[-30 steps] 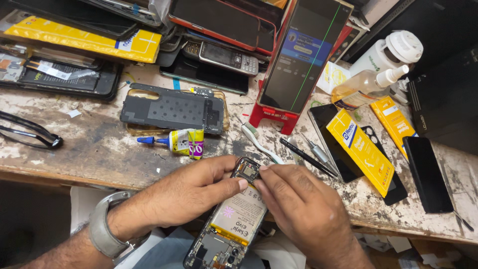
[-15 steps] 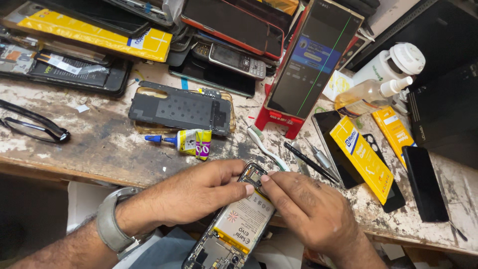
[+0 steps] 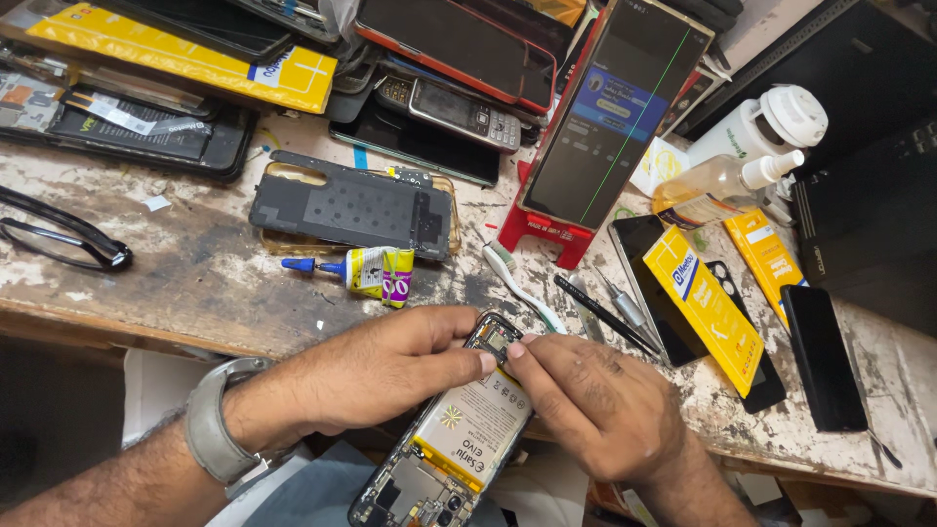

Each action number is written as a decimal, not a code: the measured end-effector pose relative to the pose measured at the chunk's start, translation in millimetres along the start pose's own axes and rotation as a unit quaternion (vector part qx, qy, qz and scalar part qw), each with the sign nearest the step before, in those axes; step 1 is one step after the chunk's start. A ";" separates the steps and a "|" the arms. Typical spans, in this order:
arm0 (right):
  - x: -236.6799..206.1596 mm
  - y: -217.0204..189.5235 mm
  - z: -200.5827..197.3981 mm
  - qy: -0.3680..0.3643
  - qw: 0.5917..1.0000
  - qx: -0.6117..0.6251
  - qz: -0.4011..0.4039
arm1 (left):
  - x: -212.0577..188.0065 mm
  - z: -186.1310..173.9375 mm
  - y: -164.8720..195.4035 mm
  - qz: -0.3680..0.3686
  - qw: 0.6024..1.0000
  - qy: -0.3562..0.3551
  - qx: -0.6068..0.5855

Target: The person works on a disassembled smartphone, using a pen-like tool to adjust internal components and connectors. They handle the phone body and battery area, then place a small internal part onto the workbench.

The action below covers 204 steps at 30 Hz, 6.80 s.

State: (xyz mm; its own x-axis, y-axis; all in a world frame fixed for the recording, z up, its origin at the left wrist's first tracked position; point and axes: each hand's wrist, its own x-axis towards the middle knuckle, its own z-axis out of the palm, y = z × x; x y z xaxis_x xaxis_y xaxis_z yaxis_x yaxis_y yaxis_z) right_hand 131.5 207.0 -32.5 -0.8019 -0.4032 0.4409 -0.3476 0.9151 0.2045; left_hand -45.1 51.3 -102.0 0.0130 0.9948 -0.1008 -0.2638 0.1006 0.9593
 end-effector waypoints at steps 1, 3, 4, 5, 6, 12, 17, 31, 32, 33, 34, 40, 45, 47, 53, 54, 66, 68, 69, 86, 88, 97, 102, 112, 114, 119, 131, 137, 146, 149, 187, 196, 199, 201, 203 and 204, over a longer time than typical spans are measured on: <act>-0.5 0.1 0.3 0.002 1.000 -0.003 0.001 | 0.3 0.4 -1.2 0.009 1.000 -0.006 0.003; -1.7 -0.2 1.6 0.001 1.000 -0.005 0.008 | 0.4 0.7 -3.5 0.018 1.000 -0.010 0.004; -2.6 -0.5 2.3 -0.001 1.000 -0.003 0.013 | 0.7 0.9 -4.3 0.017 1.000 -0.008 0.002; -3.9 -1.2 3.3 -0.004 1.000 -0.001 0.018 | 0.6 1.4 -4.9 0.016 1.000 -0.005 0.001; -5.4 -4.1 5.8 0.022 0.997 0.020 0.071 | 0.6 1.8 -4.9 0.022 1.000 -0.004 -0.013; -25.9 -38.2 18.7 0.255 0.852 0.318 0.329 | -2.6 3.1 5.4 0.041 0.998 0.032 0.044; -44.7 -59.4 16.8 0.351 0.511 0.709 0.335 | -9.0 4.1 13.8 -0.007 0.976 0.081 0.202; -41.0 -65.0 18.4 0.319 0.491 0.736 0.341 | -10.5 8.1 19.5 0.015 0.977 0.084 0.196; -40.6 -65.0 17.7 0.313 0.502 0.730 0.342 | -10.6 8.3 19.6 0.014 0.977 0.086 0.197; -40.4 -64.8 16.8 0.316 0.485 0.740 0.343 | -10.9 8.2 19.6 0.012 0.977 0.085 0.195; -40.5 -64.3 15.8 0.318 0.467 0.750 0.344 | -11.2 7.9 19.6 0.011 0.977 0.084 0.194; -43.7 -58.7 20.1 0.367 0.339 0.796 0.343 | -11.2 5.9 18.0 0.039 0.981 0.070 0.179; -37.5 -56.6 16.4 0.341 0.426 0.752 0.370 | -10.4 6.1 17.8 0.018 0.981 0.072 0.181; -26.8 -56.2 11.9 0.301 0.552 0.660 0.410 | -10.4 6.5 18.1 0.030 0.981 0.075 0.174; 20.3 -47.6 -7.1 0.121 0.845 0.275 0.443 | -10.3 9.2 17.1 0.012 0.967 0.088 0.238; 27.8 -42.4 -6.6 0.094 0.867 0.255 0.418 | -11.0 10.7 16.5 0.015 0.964 0.091 0.248; 55.0 -38.9 3.9 0.025 0.924 0.214 0.316 | -18.3 5.9 13.0 0.083 0.967 0.091 0.225; 53.1 -39.5 4.0 0.027 0.920 0.229 0.317 | -17.4 5.8 11.6 0.115 0.964 0.086 0.224; 51.3 -39.8 3.4 0.028 0.913 0.235 0.331 | -16.6 6.1 11.0 0.091 0.965 0.087 0.231; 8.9 -40.1 -0.3 0.147 0.806 0.307 0.484 | -17.9 7.1 19.6 0.025 0.980 0.073 0.183; -5.2 -46.3 4.9 0.199 0.765 0.332 0.515 | -17.2 6.8 17.9 0.069 0.983 0.060 0.156; -38.2 -67.9 6.9 0.389 0.417 0.738 0.360 | -11.3 7.3 13.1 0.056 0.987 0.070 0.134; -29.0 -68.7 8.8 0.378 0.358 0.767 0.374 | -11.4 8.6 15.9 0.035 0.979 0.095 0.179; -24.1 -70.9 11.1 0.374 0.374 0.776 0.344 | -11.7 10.7 23.0 -0.016 0.964 0.133 0.228; -26.2 -73.2 15.2 0.360 0.418 0.766 0.330 | -12.2 11.8 22.2 -0.006 0.960 0.143 0.238; -32.4 -75.0 21.1 0.351 0.448 0.758 0.318 | -13.3 11.1 17.8 0.032 0.962 0.149 0.226; -27.7 -70.0 17.1 0.340 0.433 0.770 0.322 | -12.8 7.8 16.5 -0.002 0.967 0.133 0.216; -19.9 -64.3 21.8 0.431 0.280 0.778 0.363 | -12.9 8.9 16.8 0.048 0.964 0.136 0.222; -26.2 -70.3 19.4 0.371 0.389 0.768 0.347 | -12.3 6.5 17.7 0.005 0.971 0.124 0.204; -20.3 -68.3 17.6 0.316 0.565 0.657 0.387 | -11.3 6.4 17.5 0.045 0.979 0.109 0.165; 1.6 -27.5 5.4 0.014 0.989 0.011 0.150 | -10.8 8.9 -3.2 0.058 0.989 0.122 0.066; -2.0 -58.7 29.4 0.189 0.871 0.151 0.428 | -13.4 9.2 0.7 0.056 0.989 0.126 0.060; -3.6 -68.8 37.9 0.212 0.835 0.181 0.474 | -15.7 9.9 3.7 0.086 0.985 0.124 0.081; -3.6 -74.9 43.2 0.239 0.805 0.224 0.495 | -17.0 11.1 6.3 0.093 0.983 0.131 0.094; -2.6 -80.3 49.3 0.273 0.762 0.292 0.510 | -19.4 12.7 8.9 0.111 0.977 0.140 0.116; -2.1 -82.2 52.3 0.288 0.748 0.315 0.509 | -20.5 12.9 10.3 0.075 0.980 0.144 0.112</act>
State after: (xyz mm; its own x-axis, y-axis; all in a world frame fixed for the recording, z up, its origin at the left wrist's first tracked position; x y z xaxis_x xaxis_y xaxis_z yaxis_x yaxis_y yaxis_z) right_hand 136.3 133.2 -96.0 -0.5271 0.7335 0.4292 -0.0055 0.5021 -0.8648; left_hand -35.7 32.2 -86.6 -0.2916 0.9565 0.0062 -0.0230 -0.0135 0.9996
